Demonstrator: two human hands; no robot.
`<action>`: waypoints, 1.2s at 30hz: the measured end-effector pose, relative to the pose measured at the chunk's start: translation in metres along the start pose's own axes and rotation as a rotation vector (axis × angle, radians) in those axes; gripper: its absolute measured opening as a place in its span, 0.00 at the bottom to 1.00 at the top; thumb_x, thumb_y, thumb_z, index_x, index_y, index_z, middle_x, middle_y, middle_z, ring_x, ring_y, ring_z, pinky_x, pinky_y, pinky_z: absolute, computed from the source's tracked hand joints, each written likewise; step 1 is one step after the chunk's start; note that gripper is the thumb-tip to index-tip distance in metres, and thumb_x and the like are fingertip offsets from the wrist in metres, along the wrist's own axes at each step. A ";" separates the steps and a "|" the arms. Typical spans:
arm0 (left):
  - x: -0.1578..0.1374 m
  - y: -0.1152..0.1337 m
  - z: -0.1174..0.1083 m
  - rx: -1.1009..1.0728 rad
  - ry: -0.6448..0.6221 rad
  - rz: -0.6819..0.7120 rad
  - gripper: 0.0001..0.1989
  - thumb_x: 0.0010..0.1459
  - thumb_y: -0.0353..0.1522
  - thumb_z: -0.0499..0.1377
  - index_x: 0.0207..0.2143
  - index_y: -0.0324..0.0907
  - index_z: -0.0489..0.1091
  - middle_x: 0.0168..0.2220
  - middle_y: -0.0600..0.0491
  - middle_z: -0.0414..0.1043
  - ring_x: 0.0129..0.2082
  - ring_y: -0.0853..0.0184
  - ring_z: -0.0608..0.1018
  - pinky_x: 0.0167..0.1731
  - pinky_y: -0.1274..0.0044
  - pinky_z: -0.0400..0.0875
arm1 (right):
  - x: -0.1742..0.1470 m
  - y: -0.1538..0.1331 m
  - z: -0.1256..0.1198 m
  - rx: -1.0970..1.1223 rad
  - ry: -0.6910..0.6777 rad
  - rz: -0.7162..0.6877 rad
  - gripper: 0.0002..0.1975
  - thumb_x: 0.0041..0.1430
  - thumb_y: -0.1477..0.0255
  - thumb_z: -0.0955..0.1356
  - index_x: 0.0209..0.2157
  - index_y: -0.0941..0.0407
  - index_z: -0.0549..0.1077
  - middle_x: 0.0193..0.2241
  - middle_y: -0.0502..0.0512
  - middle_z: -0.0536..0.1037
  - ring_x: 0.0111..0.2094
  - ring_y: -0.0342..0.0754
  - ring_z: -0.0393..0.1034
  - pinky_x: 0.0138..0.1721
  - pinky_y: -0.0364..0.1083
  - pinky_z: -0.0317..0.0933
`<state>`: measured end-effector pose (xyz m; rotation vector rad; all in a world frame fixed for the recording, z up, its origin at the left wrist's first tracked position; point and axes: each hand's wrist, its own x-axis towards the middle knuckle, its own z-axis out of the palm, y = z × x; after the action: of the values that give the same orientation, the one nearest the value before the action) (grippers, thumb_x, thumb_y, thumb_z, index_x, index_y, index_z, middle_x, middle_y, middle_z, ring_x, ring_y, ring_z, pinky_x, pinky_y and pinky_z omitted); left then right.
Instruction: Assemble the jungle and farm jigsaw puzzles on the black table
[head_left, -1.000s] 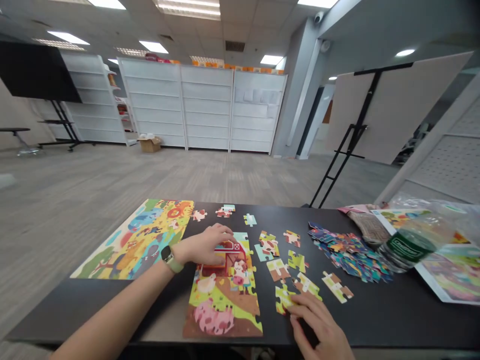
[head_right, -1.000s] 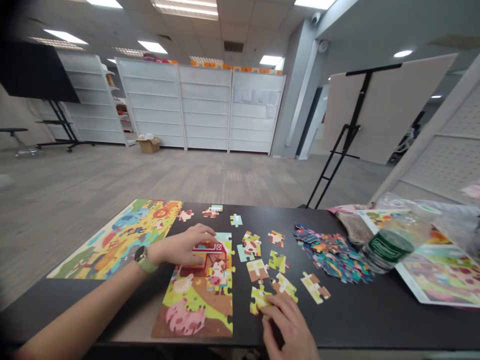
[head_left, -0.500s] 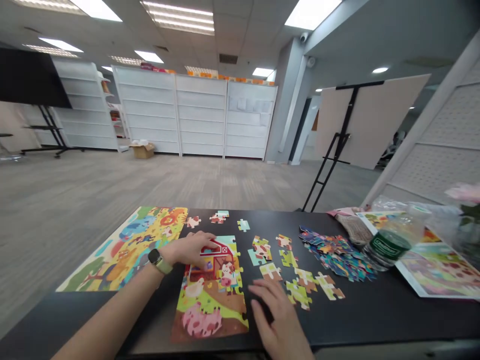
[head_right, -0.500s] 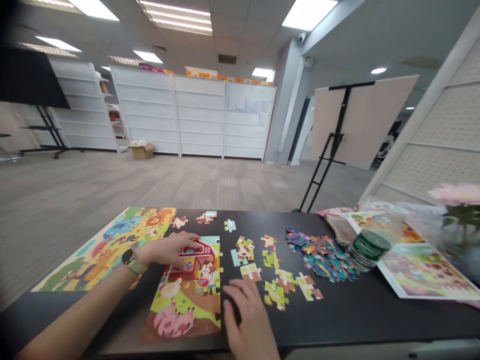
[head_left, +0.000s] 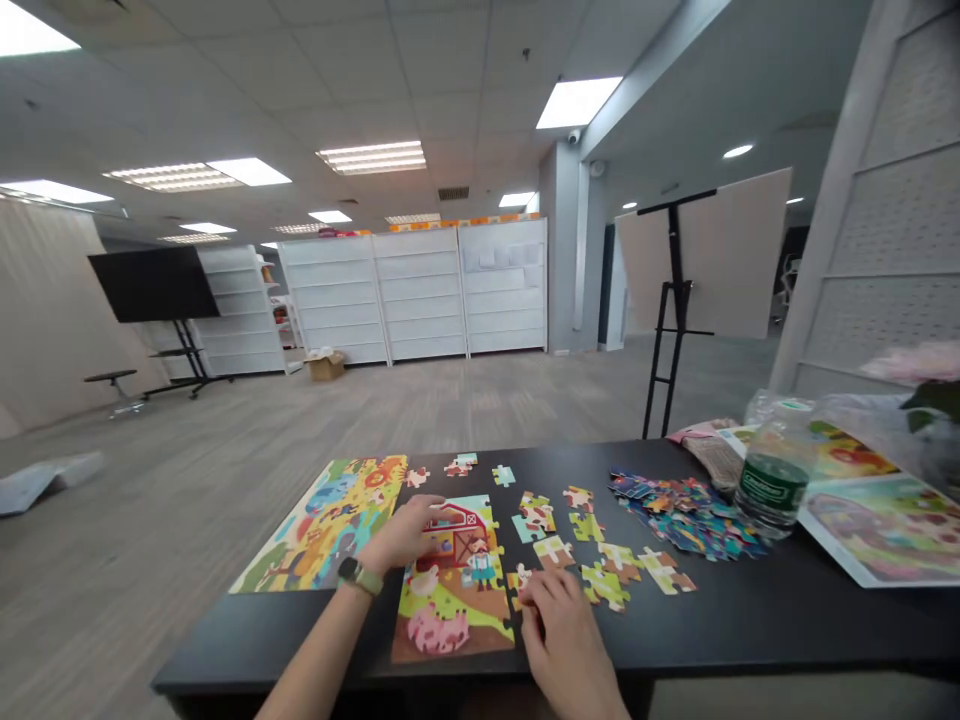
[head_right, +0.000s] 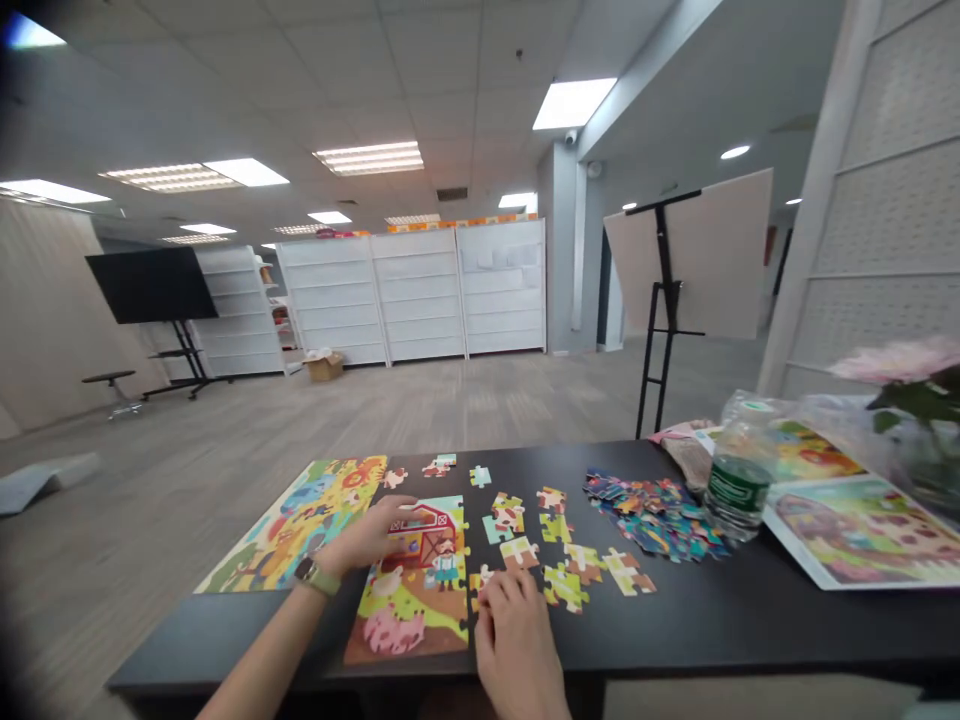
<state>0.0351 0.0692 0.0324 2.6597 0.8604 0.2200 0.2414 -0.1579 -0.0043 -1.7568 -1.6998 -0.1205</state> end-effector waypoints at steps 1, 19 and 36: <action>-0.015 0.009 0.009 0.002 0.119 -0.050 0.23 0.58 0.35 0.62 0.57 0.51 0.71 0.62 0.45 0.65 0.62 0.50 0.66 0.62 0.60 0.61 | 0.001 -0.002 0.001 -0.028 0.018 0.005 0.12 0.59 0.80 0.60 0.34 0.53 0.73 0.39 0.57 0.78 0.47 0.55 0.69 0.47 0.54 0.66; -0.103 0.131 0.101 0.163 0.179 -0.219 0.49 0.49 0.33 0.65 0.70 0.59 0.45 0.72 0.57 0.38 0.71 0.47 0.48 0.67 0.52 0.43 | 0.008 -0.001 0.011 -0.291 -0.200 0.105 0.28 0.59 0.75 0.60 0.61 0.57 0.69 0.64 0.56 0.66 0.66 0.62 0.54 0.58 0.57 0.58; -0.132 0.109 0.080 0.279 0.311 -0.125 0.39 0.55 0.40 0.63 0.68 0.52 0.53 0.70 0.49 0.49 0.67 0.48 0.55 0.63 0.53 0.51 | 0.011 -0.011 0.011 -0.240 -0.131 0.146 0.25 0.60 0.74 0.59 0.57 0.58 0.71 0.60 0.60 0.70 0.63 0.59 0.55 0.55 0.56 0.55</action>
<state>0.0076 -0.1129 -0.0088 2.8578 1.2306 0.5285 0.2283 -0.1432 -0.0027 -2.1010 -1.6981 -0.1526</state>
